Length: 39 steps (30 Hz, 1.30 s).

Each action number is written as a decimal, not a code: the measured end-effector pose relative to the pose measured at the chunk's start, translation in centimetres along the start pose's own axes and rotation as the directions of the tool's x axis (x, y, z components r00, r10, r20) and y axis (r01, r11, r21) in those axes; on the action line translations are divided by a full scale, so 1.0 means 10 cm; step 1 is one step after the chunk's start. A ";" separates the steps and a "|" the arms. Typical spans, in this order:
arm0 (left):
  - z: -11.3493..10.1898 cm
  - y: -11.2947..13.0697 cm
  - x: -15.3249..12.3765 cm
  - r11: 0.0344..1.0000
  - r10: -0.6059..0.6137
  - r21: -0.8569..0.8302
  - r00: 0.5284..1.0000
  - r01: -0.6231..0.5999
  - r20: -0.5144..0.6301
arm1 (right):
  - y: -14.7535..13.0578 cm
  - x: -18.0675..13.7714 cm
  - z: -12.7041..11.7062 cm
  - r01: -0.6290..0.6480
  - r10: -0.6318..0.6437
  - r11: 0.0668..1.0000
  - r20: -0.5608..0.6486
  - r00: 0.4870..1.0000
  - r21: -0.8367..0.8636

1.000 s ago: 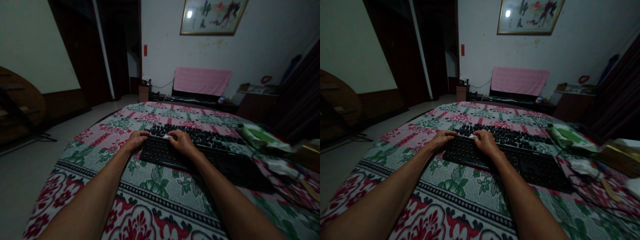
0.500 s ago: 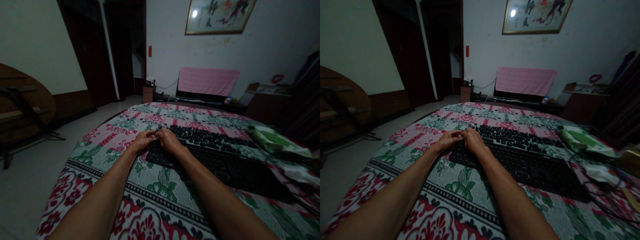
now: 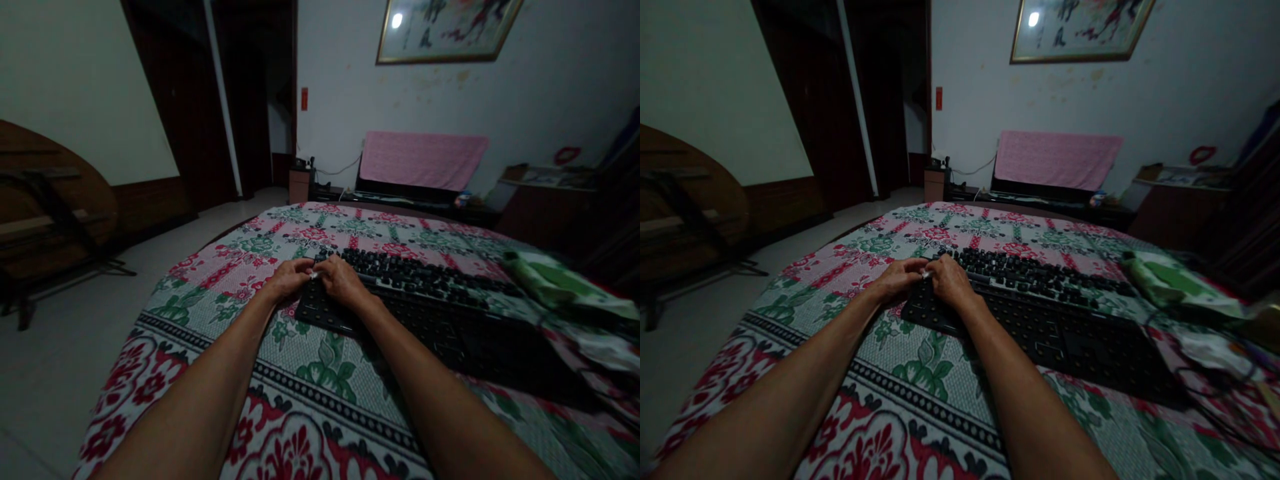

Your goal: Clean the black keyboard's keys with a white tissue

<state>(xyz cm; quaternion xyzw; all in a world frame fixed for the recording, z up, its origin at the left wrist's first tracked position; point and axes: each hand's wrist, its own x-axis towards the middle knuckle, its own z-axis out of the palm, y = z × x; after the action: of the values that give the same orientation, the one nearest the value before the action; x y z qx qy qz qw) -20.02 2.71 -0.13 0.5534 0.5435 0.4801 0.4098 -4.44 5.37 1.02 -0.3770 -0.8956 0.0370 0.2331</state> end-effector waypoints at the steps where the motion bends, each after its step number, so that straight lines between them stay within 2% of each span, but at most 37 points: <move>1: -0.01 -0.01 0.01 1.000 0.000 0.000 1.000 0.000 0.006 | 0.00 -0.01 -0.01 0.001 -0.001 1.000 -0.001 1.000 0.001; 9: -0.02 -0.03 -0.01 1.000 -0.020 -0.014 0.999 0.020 0.034 | -0.05 -0.09 -0.09 0.080 -0.081 0.996 0.031 0.996 0.035; 12: -0.02 -0.02 -0.01 1.000 -0.018 -0.010 0.999 0.018 0.028 | -0.05 -0.12 -0.12 0.067 -0.067 0.997 0.009 0.998 0.035; 15: -0.03 -0.02 -0.01 1.000 0.015 -0.003 1.000 -0.015 0.019 | -0.05 -0.12 -0.10 0.076 -0.076 0.996 -0.014 0.997 0.051; 19: -0.02 -0.02 -0.01 0.998 -0.020 -0.054 0.999 0.022 0.028 | -0.05 -0.10 -0.06 0.126 -0.126 0.987 0.001 0.992 0.099; 24: -0.02 -0.03 -0.01 0.999 -0.002 -0.044 0.999 0.004 0.032 | -0.01 -0.09 -0.11 0.031 -0.015 0.985 -0.090 0.996 0.171; 28: -0.01 -0.02 -0.01 0.996 -0.076 -0.054 0.996 0.078 0.036 | 0.01 -0.12 -0.12 0.083 -0.081 0.974 -0.018 0.997 0.209; 33: 0.00 -0.07 0.02 0.997 -0.033 -0.071 0.999 0.035 0.023 | -0.02 -0.14 -0.11 0.088 -0.098 0.985 0.062 0.993 0.150; 36: -0.01 -0.09 0.04 1.000 -0.001 -0.014 1.000 0.002 0.020 | -0.03 -0.16 -0.13 0.071 -0.081 0.988 0.071 0.994 0.133; 39: -0.01 -0.06 0.03 0.996 -0.001 0.089 1.000 0.002 -0.015 | -0.06 -0.23 -0.15 0.114 -0.124 0.984 0.062 0.990 0.139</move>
<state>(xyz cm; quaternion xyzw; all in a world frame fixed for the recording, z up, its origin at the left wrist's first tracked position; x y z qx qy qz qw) -20.27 3.06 -0.68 0.5671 0.5676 0.4592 0.3812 -2.80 3.23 1.59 -0.3046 -0.9197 0.0969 0.2281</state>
